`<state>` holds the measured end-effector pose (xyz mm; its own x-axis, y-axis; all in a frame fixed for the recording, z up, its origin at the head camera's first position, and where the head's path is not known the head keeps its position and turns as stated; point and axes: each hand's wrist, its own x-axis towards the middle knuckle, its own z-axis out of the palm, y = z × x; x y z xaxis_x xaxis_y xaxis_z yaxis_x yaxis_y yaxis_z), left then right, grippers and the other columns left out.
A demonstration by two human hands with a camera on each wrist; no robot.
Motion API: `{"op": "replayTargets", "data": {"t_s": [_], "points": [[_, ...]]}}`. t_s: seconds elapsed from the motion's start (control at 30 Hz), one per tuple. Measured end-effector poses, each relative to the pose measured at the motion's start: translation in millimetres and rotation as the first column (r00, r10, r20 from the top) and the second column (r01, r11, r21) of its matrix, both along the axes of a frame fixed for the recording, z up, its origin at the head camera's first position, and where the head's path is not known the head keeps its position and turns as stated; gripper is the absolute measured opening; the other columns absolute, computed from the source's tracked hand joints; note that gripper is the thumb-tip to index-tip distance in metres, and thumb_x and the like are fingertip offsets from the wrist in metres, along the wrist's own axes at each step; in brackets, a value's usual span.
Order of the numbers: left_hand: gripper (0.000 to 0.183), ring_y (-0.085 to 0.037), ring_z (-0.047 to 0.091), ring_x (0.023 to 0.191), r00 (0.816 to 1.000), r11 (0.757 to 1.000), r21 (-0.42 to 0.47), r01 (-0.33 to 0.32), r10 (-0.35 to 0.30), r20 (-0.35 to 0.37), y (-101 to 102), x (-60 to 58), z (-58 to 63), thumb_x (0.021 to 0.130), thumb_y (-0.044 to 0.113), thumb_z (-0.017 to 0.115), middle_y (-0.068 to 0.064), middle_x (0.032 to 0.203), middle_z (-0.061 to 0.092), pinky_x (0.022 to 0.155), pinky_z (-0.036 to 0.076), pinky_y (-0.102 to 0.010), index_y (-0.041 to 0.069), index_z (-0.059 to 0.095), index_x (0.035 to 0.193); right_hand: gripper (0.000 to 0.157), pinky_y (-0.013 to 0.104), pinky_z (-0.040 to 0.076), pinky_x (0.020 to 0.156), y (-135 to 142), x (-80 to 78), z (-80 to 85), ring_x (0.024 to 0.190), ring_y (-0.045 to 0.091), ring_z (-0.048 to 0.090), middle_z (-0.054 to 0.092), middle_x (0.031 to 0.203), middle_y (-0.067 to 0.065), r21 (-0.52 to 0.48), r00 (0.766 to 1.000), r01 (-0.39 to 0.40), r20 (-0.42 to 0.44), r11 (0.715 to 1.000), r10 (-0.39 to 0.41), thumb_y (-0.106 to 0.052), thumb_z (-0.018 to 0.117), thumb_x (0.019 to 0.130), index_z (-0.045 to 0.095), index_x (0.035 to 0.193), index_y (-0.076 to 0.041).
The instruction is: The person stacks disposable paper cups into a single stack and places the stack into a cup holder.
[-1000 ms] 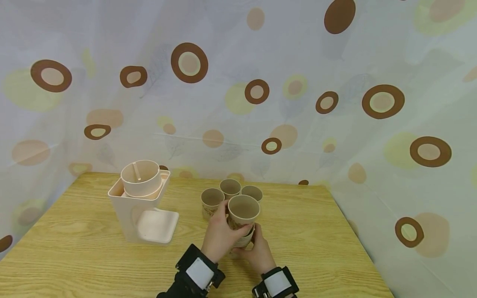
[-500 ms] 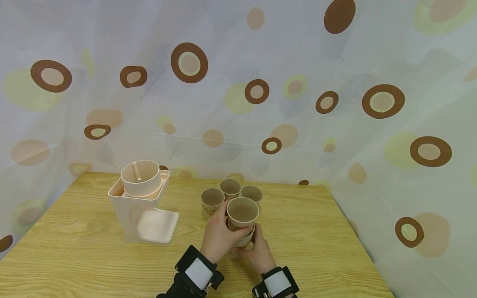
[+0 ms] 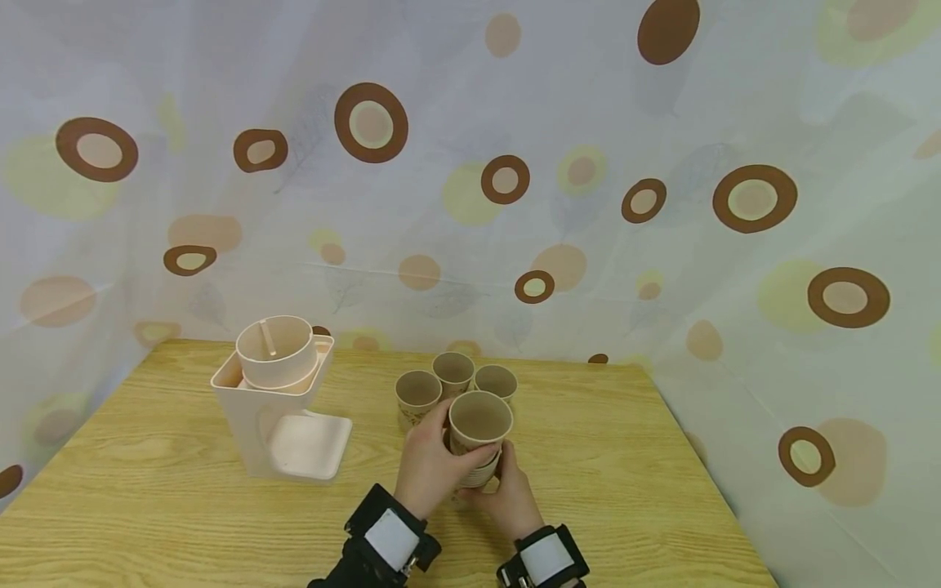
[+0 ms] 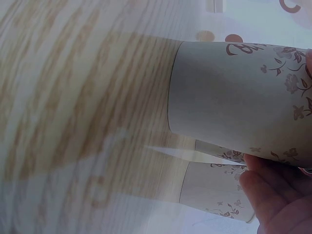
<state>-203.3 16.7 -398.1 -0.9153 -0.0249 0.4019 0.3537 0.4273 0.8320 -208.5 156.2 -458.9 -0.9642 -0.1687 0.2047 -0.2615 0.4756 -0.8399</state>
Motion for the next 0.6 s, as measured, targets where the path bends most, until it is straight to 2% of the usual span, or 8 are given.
{"op": "replayTargets", "data": {"t_s": [0.3,0.6], "points": [[0.068,-0.028,0.062,0.103,1.0,0.999,-0.02,-0.027,0.027,-0.002,1.4,1.2,-3.1,0.065,0.036,0.081,-0.013,0.112,0.067,0.086,0.052,-0.049,0.006,0.059,0.121,0.088,0.062,0.045,0.094,0.2,0.0,-1.2,0.116,0.047,0.051,0.051,0.129,0.037,0.018,1.0,0.006,-0.026,1.0,-0.005,-0.013,0.079,0.069,0.027,0.136,0.01],[0.068,-0.029,0.056,0.105,0.998,0.996,-0.055,-0.065,0.064,-0.018,1.7,0.5,-9.4,0.064,0.04,0.08,-0.014,0.113,0.061,0.086,0.049,-0.051,0.006,0.06,0.12,0.087,0.061,0.046,0.093,0.3,-1.1,-3.0,0.115,0.047,0.052,0.052,0.129,0.037,0.025,0.999,0.005,-0.039,1.0,-0.004,-0.011,0.079,0.068,0.028,0.136,0.009]]}}
